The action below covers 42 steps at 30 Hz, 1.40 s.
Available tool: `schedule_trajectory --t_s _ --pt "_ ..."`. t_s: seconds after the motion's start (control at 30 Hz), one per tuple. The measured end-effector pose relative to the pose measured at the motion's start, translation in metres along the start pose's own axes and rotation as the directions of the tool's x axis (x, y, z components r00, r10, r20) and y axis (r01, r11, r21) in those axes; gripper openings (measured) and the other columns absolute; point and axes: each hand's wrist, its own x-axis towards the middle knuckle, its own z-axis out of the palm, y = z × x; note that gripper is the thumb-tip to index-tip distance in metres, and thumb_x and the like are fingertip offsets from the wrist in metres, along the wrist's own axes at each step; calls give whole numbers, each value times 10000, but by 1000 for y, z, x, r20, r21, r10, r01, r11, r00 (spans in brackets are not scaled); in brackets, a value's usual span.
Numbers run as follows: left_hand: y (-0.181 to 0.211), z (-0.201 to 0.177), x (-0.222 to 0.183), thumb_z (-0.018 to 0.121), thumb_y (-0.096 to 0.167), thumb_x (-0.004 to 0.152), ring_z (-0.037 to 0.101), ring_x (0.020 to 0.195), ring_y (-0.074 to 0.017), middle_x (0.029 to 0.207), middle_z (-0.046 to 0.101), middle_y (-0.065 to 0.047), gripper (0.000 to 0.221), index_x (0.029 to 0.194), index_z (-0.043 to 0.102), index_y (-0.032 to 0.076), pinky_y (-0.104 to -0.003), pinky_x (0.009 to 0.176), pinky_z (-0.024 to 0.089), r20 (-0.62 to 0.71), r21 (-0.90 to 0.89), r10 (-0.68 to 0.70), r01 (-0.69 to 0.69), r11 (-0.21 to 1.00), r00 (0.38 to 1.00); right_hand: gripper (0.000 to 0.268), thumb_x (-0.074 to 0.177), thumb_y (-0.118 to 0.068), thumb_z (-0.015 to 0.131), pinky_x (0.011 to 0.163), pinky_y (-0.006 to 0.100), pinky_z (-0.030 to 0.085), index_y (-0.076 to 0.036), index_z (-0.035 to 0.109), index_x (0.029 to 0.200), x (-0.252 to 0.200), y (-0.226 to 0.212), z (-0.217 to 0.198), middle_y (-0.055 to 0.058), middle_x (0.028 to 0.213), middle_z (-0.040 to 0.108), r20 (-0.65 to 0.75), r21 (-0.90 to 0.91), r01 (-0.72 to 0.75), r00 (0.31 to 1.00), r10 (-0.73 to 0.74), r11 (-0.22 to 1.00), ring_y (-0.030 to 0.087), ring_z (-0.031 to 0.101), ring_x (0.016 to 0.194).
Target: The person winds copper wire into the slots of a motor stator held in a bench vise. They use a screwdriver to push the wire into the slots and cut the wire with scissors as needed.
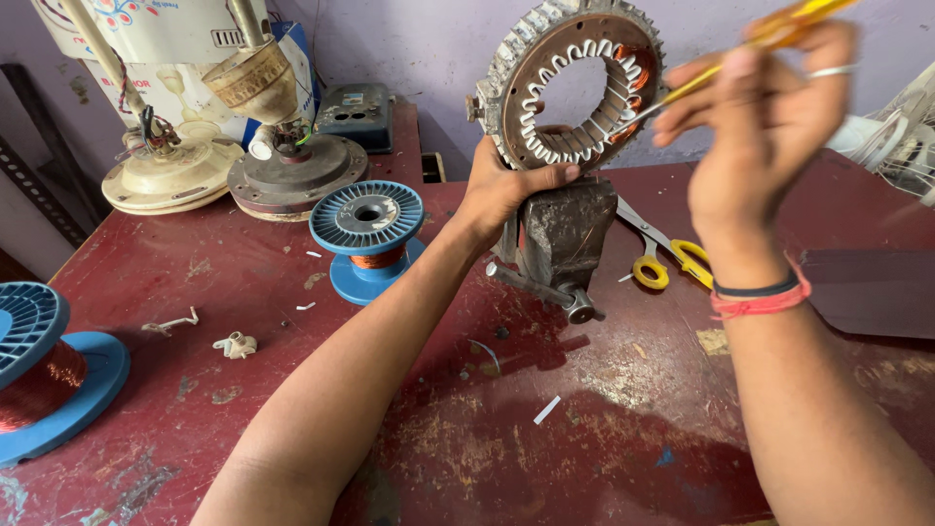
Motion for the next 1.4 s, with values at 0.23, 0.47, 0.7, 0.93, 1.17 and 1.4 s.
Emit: schedule_trajectory --t_s 0.23,0.47,0.7,0.93,1.17,1.4 --pt "4 4 -3 899 86 729 766 875 -224 1039 768 -187 594 1226 629 -96 -369 815 664 -35 20 19 -18 1000 999 170 1158 -145 561 557 300 473 -18 472 1225 -33 63 -52 118 843 687 -300 -301 -321 926 230 898 158 653 646" --pt "1 1 -1 879 94 698 734 991 -286 1168 683 -271 918 1451 369 -35 -411 899 646 -52 39 -12 14 999 999 255 934 -207 763 839 494 557 35 777 1014 -80 121 -92 306 904 725 -205 -883 -399 803 559 249 443 722 881" --pt "-4 -18 2 816 122 818 631 1264 -331 1412 586 -222 850 1535 376 -3 -490 1114 536 146 -177 5 21 984 989 315 801 -295 840 810 539 546 -26 813 963 -75 113 -68 300 907 711 -205 -929 -367 627 751 52 488 690 892" --pt "-4 -16 1 805 77 815 617 1304 -314 1447 585 -195 817 1533 421 15 -480 1154 508 114 -202 8 15 979 993 128 991 -153 703 694 368 534 -50 746 929 -52 60 -18 128 799 725 -17 -838 -113 983 180 534 247 716 725" --pt "-4 2 -1 826 4 758 653 1175 -312 1357 602 -189 799 1466 457 2 -452 1040 570 -60 -179 18 -29 983 998 206 1002 -126 827 565 285 430 -26 667 920 -52 7 40 74 825 648 169 -646 183 981 -95 741 154 595 616" --pt "-9 1 0 818 -21 746 681 1094 -273 1315 619 -185 738 1406 486 -18 -415 975 599 -84 -224 30 -48 973 996 159 950 -74 833 560 290 432 -29 680 954 -46 -1 40 64 858 692 79 -686 37 997 23 726 138 589 582"
